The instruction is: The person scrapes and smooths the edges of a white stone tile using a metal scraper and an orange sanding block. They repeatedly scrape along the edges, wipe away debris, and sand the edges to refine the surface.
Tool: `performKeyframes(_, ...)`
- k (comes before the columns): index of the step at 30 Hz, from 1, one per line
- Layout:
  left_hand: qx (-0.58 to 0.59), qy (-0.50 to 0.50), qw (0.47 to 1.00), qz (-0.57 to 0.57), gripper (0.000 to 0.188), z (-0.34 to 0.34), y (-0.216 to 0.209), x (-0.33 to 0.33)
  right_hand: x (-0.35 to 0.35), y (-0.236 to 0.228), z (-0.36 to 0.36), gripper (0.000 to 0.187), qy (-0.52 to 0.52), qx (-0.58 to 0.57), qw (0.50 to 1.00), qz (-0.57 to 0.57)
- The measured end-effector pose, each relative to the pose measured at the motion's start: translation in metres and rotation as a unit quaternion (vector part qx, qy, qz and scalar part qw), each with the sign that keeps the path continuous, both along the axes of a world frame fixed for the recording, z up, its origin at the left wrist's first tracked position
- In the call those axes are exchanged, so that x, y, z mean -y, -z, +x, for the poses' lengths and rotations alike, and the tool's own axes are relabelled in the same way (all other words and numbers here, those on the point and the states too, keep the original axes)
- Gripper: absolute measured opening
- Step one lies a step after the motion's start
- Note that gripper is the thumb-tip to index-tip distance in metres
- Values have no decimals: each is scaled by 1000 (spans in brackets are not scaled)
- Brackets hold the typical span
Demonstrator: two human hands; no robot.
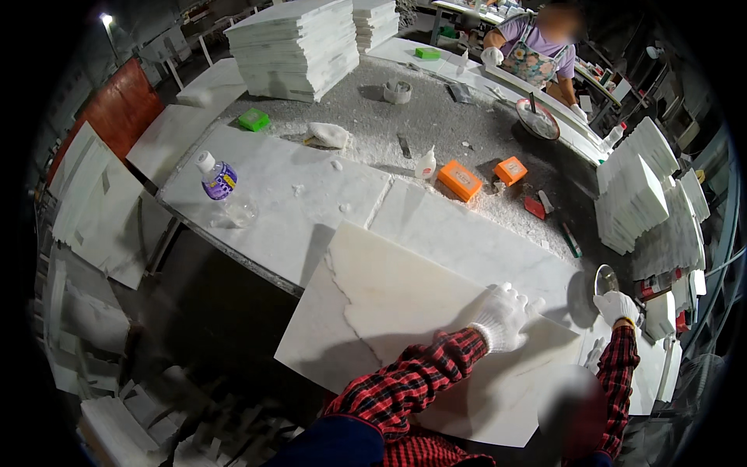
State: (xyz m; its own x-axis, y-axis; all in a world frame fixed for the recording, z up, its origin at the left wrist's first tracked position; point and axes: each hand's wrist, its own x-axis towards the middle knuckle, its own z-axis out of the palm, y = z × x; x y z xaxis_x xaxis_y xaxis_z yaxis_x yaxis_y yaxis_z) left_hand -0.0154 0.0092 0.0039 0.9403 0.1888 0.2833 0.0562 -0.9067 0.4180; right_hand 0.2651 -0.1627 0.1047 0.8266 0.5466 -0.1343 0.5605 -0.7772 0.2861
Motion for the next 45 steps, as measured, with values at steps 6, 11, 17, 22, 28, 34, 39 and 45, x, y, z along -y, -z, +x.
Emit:
performKeyframes(6,-61,50,996,-39,64,3,-20,-1,-79,-56,-55,46,-192,22,974,116)
performKeyframes(11,-119,10,993,-12,52,-9,-25,-13,-233,-25,-142,51,-271,-300,886,228)
performKeyframes(17,-122,14,992,1,42,-11,-34,-10,-347,43,-147,62,-248,-278,860,349)
performKeyframes(22,-101,31,994,-11,41,-10,-29,-10,-407,82,-143,83,-83,-378,865,318)
performKeyframes(28,-90,50,995,-6,40,-8,-28,-3,-416,104,-158,51,-132,-365,853,348)
performKeyframes(34,-81,54,995,4,39,-13,-17,-3,-412,95,-181,46,-111,-307,877,354)
performKeyframes(39,-51,61,997,20,39,-2,-16,3,-370,68,-176,49,-110,-370,807,446)
performKeyframes(45,-21,29,996,76,39,1,-22,-5,-271,-18,-187,47,-67,-495,690,523)
